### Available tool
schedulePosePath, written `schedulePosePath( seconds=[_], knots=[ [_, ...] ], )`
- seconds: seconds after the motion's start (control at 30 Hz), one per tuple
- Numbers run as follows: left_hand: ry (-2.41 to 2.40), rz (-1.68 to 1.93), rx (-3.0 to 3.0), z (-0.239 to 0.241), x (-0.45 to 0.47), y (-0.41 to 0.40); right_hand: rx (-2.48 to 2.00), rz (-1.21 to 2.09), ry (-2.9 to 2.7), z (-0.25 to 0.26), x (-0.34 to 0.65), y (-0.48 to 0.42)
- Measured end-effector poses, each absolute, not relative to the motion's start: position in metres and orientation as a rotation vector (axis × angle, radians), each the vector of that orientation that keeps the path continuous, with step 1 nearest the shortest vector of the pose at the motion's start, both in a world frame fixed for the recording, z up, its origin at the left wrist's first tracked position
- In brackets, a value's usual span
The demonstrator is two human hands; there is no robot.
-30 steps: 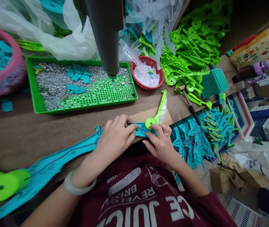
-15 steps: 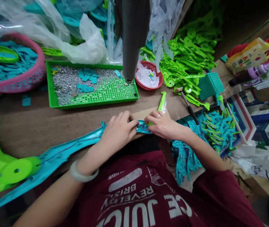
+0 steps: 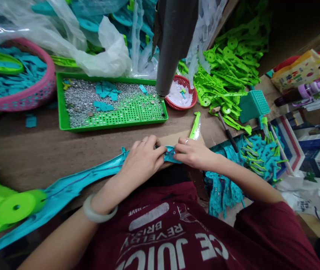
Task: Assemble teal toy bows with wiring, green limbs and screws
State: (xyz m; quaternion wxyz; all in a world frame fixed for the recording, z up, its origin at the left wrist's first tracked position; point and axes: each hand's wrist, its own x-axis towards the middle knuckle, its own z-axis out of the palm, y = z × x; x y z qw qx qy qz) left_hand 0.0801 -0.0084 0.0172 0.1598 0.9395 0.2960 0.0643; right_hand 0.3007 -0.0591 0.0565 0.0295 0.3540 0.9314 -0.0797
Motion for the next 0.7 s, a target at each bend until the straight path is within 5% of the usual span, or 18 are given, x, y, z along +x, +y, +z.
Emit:
schedulePosePath(
  seconds=[0.13,0.33,0.7],
  knots=[
    [0.844,0.201,2.697,0.017,0.08,-0.008,0.997,-0.084,2.845,0.05,0.286,-0.058],
    [0.836,0.249,2.688,0.015,0.079,-0.008,1.036,-0.287,2.79,0.053,0.283,-0.057],
    [0.822,0.309,2.65,0.01,0.076,-0.007,1.939,-0.485,2.638,0.049,0.235,-0.128]
  ],
)
